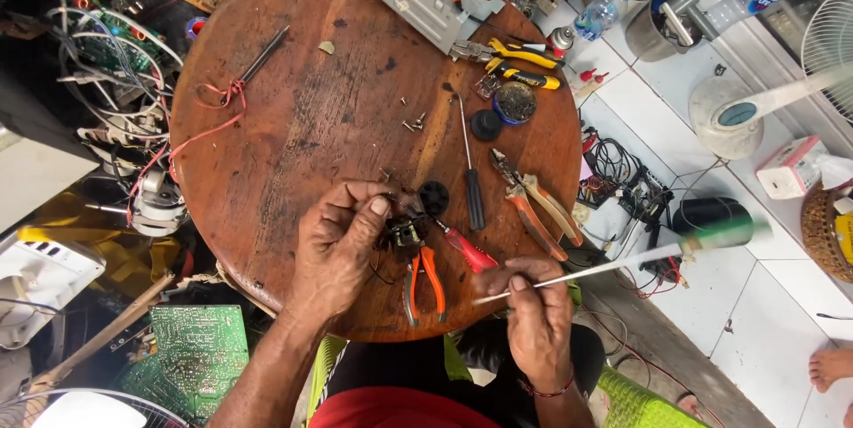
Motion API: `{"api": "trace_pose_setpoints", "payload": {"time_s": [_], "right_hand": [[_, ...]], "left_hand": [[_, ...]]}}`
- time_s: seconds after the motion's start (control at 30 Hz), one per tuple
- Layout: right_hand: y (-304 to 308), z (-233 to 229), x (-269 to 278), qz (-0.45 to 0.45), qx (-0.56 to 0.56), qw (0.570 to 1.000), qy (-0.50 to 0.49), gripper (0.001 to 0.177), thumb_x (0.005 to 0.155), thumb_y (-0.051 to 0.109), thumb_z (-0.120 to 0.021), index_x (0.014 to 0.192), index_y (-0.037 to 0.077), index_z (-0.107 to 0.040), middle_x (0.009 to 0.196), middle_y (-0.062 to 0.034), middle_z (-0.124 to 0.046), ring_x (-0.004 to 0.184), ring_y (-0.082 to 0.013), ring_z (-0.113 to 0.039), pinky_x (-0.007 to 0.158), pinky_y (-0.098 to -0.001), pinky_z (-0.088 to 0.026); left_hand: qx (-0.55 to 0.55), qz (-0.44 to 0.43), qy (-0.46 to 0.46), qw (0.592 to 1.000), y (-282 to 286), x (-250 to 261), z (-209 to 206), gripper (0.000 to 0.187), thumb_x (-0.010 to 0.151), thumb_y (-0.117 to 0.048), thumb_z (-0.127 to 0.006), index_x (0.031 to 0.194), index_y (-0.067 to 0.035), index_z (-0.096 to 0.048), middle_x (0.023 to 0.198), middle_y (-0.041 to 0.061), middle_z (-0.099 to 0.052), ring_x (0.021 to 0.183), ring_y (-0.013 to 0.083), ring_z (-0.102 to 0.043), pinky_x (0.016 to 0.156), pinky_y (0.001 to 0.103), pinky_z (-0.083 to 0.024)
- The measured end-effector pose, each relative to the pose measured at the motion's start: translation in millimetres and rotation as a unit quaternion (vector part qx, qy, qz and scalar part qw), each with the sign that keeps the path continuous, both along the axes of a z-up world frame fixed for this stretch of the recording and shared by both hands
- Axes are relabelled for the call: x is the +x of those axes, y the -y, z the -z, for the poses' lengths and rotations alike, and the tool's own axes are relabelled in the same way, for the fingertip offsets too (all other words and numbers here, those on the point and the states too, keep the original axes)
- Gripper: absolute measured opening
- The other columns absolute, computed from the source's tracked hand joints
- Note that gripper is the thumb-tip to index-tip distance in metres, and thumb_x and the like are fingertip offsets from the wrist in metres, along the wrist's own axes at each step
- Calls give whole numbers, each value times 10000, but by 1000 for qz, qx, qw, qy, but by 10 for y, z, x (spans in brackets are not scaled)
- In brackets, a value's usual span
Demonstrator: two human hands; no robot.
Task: The person uses a screwdriver to tighten screws on a small electronic component held in their left hand. They then use pliers to adjust wires connected to the component. The person continues to manipulate the component and wires with their hands and tools.
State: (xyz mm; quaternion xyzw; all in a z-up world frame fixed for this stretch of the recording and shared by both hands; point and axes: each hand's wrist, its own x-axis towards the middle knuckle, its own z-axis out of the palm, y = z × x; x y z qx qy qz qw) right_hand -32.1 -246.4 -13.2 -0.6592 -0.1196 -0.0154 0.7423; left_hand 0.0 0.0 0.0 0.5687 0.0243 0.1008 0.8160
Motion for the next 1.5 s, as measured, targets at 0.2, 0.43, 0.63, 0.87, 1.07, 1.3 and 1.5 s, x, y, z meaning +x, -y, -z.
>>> {"api": "trace_pose_setpoints", "payload": {"time_s": [0.2,0.43,0.63,0.87,1.07,1.3,1.5], "right_hand": [[-334,-133,128,-31,-60,995,68,196,1050,144,-603,1226,62,-631,747,59,-493,561,-46,-394,424,-208,-319],[-736,-584,160,-21,-139,986,85,210,966,198,-729,1116,61,-679,938,-15,-735,691,-64,-612,613,-190,-550],[-721,-746,137,31,-203,973,106,179,982,186,-673,1048,22,-700,951,-70,-765,930,-185,-786,847,-273,-623],[-577,-688,61,8,-159,987,21,248,1055,243,-568,1074,59,-732,690,35,-555,525,-57,-433,481,-230,-379],[-368,-551,11,8,-72,997,8,315,1078,268,-530,1167,33,-721,700,31,-498,533,-66,-416,437,-223,-345],[24,-391,-153,-32,168,985,5,277,1113,200,-545,1206,-15,-694,737,-21,-585,503,-58,-327,407,-211,-286],[274,-62,-303,42,48,994,-84,320,1049,199,-580,1123,-90,-696,654,-41,-498,489,-79,-341,421,-246,-276]], "left_hand": [[-79,-2,-34,996,101,-159,-265,186,997,-171,-632,987,-3,-711,953,125,-783,922,217,-753,910,325,-606],[-29,12,-21,999,178,-328,-375,203,1005,-198,-618,941,-30,-713,880,59,-745,855,158,-703,839,295,-572],[20,25,-42,999,175,-415,-417,202,997,-190,-624,925,-28,-722,872,77,-799,847,159,-746,844,294,-604],[29,10,-30,999,314,-520,-380,215,989,-219,-634,896,-42,-714,851,69,-783,781,140,-720,724,286,-587],[178,2,-3,984,209,-306,-443,323,1002,-347,-545,927,-87,-720,828,27,-733,701,118,-646,615,281,-546],[396,56,-144,905,-238,790,199,159,1044,-223,-626,1137,-180,-748,1112,64,-803,425,82,-552,323,239,-451],[458,76,-183,867,-386,1167,700,200,975,-397,-699,1156,-351,-772,1051,-88,-807,591,20,-646,419,212,-429]]}}
